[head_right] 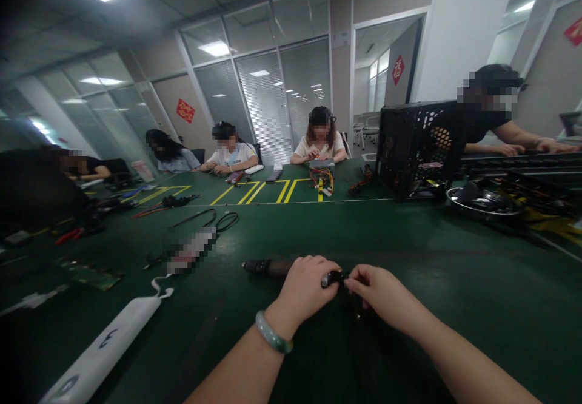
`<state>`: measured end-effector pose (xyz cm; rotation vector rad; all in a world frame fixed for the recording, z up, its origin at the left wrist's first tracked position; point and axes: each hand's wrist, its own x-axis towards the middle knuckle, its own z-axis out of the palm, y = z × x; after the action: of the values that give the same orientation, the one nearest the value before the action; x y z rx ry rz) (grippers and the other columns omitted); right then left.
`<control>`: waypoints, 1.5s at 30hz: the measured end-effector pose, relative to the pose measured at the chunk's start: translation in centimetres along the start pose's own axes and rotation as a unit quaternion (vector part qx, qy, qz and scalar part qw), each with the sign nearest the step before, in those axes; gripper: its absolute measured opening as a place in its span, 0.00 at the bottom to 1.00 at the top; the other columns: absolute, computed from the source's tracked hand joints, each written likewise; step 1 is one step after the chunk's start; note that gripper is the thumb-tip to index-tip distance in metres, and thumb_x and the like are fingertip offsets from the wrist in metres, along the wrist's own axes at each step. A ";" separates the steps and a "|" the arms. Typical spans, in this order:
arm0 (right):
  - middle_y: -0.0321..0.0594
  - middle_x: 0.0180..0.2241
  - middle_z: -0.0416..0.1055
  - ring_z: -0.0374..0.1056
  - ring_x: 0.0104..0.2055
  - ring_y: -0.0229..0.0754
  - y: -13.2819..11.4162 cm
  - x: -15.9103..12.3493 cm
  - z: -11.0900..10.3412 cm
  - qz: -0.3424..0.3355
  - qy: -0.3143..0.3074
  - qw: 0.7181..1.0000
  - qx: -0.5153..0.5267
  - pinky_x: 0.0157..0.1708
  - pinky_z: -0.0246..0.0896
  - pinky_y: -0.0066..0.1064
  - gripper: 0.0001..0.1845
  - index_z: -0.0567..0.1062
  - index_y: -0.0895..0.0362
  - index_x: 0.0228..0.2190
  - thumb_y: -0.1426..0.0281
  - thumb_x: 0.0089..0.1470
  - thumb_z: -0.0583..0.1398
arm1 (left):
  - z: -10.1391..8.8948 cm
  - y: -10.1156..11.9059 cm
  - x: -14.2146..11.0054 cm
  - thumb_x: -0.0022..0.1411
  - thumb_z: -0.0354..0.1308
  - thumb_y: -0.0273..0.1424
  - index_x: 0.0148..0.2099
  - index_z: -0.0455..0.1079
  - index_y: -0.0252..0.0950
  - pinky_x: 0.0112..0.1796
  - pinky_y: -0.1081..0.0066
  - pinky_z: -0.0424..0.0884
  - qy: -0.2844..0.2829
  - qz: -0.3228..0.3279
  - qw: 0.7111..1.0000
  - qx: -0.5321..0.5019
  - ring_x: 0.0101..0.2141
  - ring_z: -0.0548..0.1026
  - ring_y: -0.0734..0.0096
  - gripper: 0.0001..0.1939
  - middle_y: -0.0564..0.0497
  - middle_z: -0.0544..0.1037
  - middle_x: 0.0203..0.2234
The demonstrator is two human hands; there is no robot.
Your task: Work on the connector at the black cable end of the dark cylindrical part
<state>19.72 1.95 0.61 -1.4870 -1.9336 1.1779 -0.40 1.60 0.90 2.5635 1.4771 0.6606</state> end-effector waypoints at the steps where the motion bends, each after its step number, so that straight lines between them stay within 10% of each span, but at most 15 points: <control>1: 0.36 0.27 0.72 0.66 0.23 0.36 0.4 0.2 0.0 0.012 -0.003 1.000 -0.025 0.23 0.57 0.25 0.12 0.72 0.57 0.32 0.61 0.58 0.56 | 0.0 0.1 0.0 0.61 0.59 0.37 0.47 0.70 0.46 0.42 0.61 0.63 0.000 -0.002 1.000 0.000 0.43 0.69 0.61 0.12 0.54 0.74 0.41; 18: 0.36 0.30 0.74 0.69 0.27 0.38 2.3 1.3 0.3 0.012 0.002 0.999 -0.042 0.25 0.61 0.25 0.11 0.72 0.55 0.35 0.61 0.58 0.56 | -0.1 0.3 -0.2 0.61 0.60 0.33 0.45 0.70 0.43 0.44 0.61 0.64 0.007 0.009 1.000 -0.016 0.43 0.70 0.63 0.10 0.54 0.74 0.41; 45: 0.37 0.30 0.77 0.71 0.31 0.41 -1.1 -0.5 0.3 0.029 0.105 0.979 -0.173 0.28 0.56 0.27 0.09 0.78 0.54 0.30 0.67 0.56 0.58 | -0.2 0.8 0.2 0.62 0.56 0.29 0.43 0.68 0.41 0.43 0.64 0.65 -0.010 0.008 1.000 -0.022 0.41 0.70 0.66 0.06 0.54 0.73 0.40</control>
<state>19.02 1.31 1.36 -1.7721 -2.0297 0.6935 0.22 1.38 1.37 2.5447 1.4219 0.6589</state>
